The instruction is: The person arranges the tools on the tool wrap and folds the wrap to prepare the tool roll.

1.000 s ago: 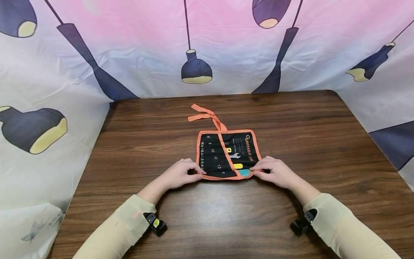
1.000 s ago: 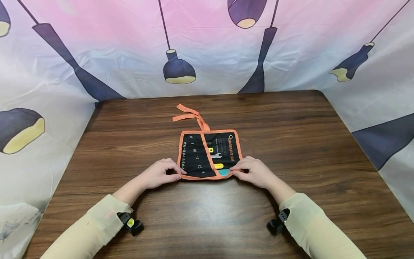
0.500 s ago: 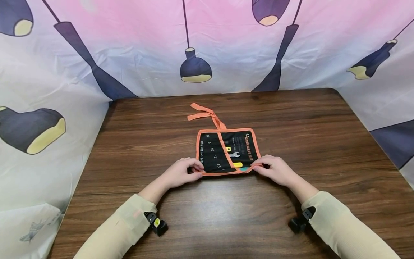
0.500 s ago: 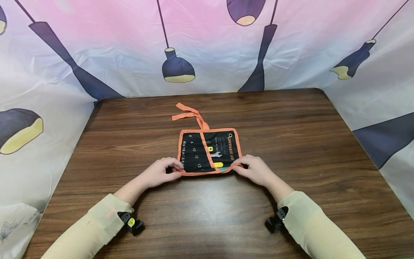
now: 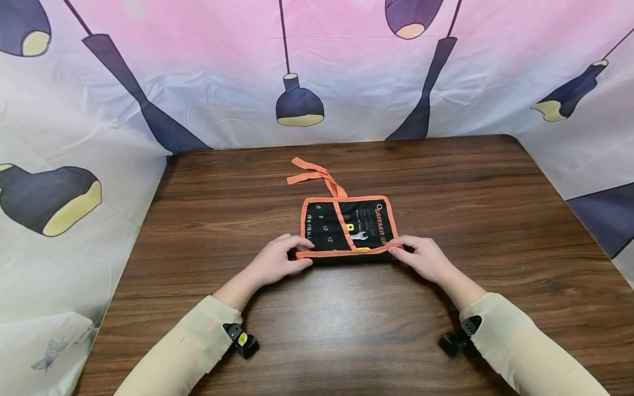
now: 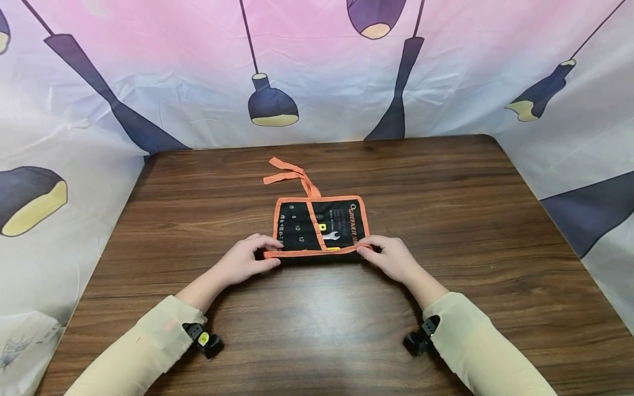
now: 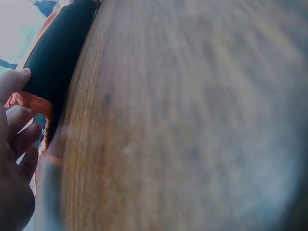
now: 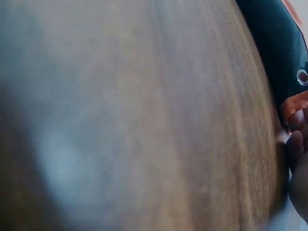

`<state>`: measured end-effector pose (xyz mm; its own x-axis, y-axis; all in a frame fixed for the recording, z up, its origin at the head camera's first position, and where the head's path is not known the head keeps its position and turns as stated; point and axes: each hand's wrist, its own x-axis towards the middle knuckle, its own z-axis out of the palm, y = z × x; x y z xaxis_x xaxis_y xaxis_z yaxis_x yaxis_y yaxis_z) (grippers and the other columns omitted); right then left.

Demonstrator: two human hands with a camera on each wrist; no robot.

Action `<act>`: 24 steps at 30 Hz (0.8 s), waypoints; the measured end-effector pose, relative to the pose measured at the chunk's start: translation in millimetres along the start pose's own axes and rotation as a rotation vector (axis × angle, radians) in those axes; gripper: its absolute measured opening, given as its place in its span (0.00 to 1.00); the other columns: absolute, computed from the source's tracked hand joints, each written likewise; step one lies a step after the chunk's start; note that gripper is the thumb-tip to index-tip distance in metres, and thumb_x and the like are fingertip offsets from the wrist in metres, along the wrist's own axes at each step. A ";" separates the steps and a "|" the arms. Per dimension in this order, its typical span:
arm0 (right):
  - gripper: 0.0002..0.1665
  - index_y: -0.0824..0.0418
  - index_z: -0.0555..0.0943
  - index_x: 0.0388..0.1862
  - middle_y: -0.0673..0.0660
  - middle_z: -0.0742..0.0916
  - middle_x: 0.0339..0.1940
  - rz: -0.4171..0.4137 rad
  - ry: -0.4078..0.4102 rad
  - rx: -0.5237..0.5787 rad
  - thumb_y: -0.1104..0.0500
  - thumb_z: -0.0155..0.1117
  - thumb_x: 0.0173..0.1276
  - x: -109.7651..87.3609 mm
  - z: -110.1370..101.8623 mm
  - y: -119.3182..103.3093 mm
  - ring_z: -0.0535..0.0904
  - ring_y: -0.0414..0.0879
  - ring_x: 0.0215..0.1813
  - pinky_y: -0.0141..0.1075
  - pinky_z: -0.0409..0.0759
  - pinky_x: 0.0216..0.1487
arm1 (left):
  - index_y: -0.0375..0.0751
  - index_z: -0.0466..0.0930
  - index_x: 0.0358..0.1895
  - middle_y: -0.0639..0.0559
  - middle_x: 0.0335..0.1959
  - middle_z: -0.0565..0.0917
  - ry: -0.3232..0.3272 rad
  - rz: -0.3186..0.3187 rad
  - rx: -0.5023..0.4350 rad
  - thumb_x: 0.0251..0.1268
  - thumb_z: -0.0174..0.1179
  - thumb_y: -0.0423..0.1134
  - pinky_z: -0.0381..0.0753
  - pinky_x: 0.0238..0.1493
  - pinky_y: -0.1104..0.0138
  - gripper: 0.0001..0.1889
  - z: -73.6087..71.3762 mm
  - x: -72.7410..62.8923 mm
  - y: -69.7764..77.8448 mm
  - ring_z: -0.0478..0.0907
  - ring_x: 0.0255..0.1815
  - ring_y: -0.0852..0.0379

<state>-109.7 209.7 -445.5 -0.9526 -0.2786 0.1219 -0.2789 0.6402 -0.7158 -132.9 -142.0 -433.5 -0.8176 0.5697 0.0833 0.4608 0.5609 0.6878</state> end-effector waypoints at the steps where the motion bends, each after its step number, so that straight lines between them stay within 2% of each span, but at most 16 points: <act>1: 0.11 0.55 0.85 0.43 0.48 0.86 0.38 0.012 0.005 0.008 0.53 0.62 0.66 0.2 -0.1 -0.7 0.78 0.43 0.40 0.42 0.74 0.43 | 0.50 0.80 0.50 0.57 0.40 0.78 0.009 -0.004 0.003 0.59 0.64 0.45 0.73 0.42 0.61 0.15 -0.1 -0.1 0.4 0.73 0.41 0.59; 5: 0.14 0.56 0.84 0.46 0.48 0.85 0.33 0.041 0.024 0.062 0.52 0.62 0.66 1.8 -0.1 -2.2 0.78 0.43 0.35 0.38 0.74 0.39 | 0.51 0.80 0.49 0.54 0.45 0.79 0.030 -0.021 0.002 0.60 0.63 0.45 0.72 0.46 0.58 0.14 -0.6 1.4 1.4 0.74 0.46 0.56; 11: 0.12 0.58 0.83 0.44 0.49 0.82 0.25 0.053 0.044 0.124 0.53 0.62 0.66 5.3 -0.4 -4.5 0.76 0.42 0.25 0.34 0.74 0.30 | 0.52 0.80 0.48 0.52 0.43 0.78 0.059 -0.063 0.009 0.61 0.63 0.46 0.71 0.42 0.59 0.13 -1.7 7.5 0.2 0.73 0.41 0.55; 15: 0.14 0.57 0.83 0.44 0.49 0.80 0.23 0.080 0.046 0.095 0.50 0.61 0.67 8.3 -0.6 -6.1 0.76 0.42 0.25 0.35 0.73 0.30 | 0.52 0.80 0.48 0.51 0.43 0.78 0.071 -0.080 0.003 0.61 0.62 0.46 0.70 0.41 0.59 0.13 -1.8 11.8 -2.7 0.72 0.40 0.55; 21: 0.17 0.57 0.83 0.47 0.50 0.81 0.24 0.106 0.050 0.075 0.48 0.61 0.66 12.5 0.1 -6.1 0.76 0.43 0.27 0.35 0.73 0.30 | 0.50 0.80 0.49 0.51 0.45 0.78 0.084 -0.083 -0.012 0.62 0.62 0.45 0.71 0.45 0.57 0.13 -2.3 14.5 -5.5 0.72 0.44 0.54; 24: 0.18 0.58 0.82 0.49 0.50 0.80 0.24 0.109 0.056 0.080 0.49 0.61 0.66 13.0 0.2 -4.0 0.76 0.44 0.26 0.34 0.73 0.28 | 0.51 0.80 0.48 0.52 0.43 0.78 0.090 -0.079 -0.013 0.62 0.62 0.45 0.71 0.42 0.59 0.13 -1.9 15.8 -6.4 0.72 0.41 0.54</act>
<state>-120.9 203.3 -441.2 -0.9826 -0.1691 0.0770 -0.1652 0.6047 -0.7791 -149.4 -137.7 -435.2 -0.8792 0.4675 0.0918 0.3893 0.5937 0.7043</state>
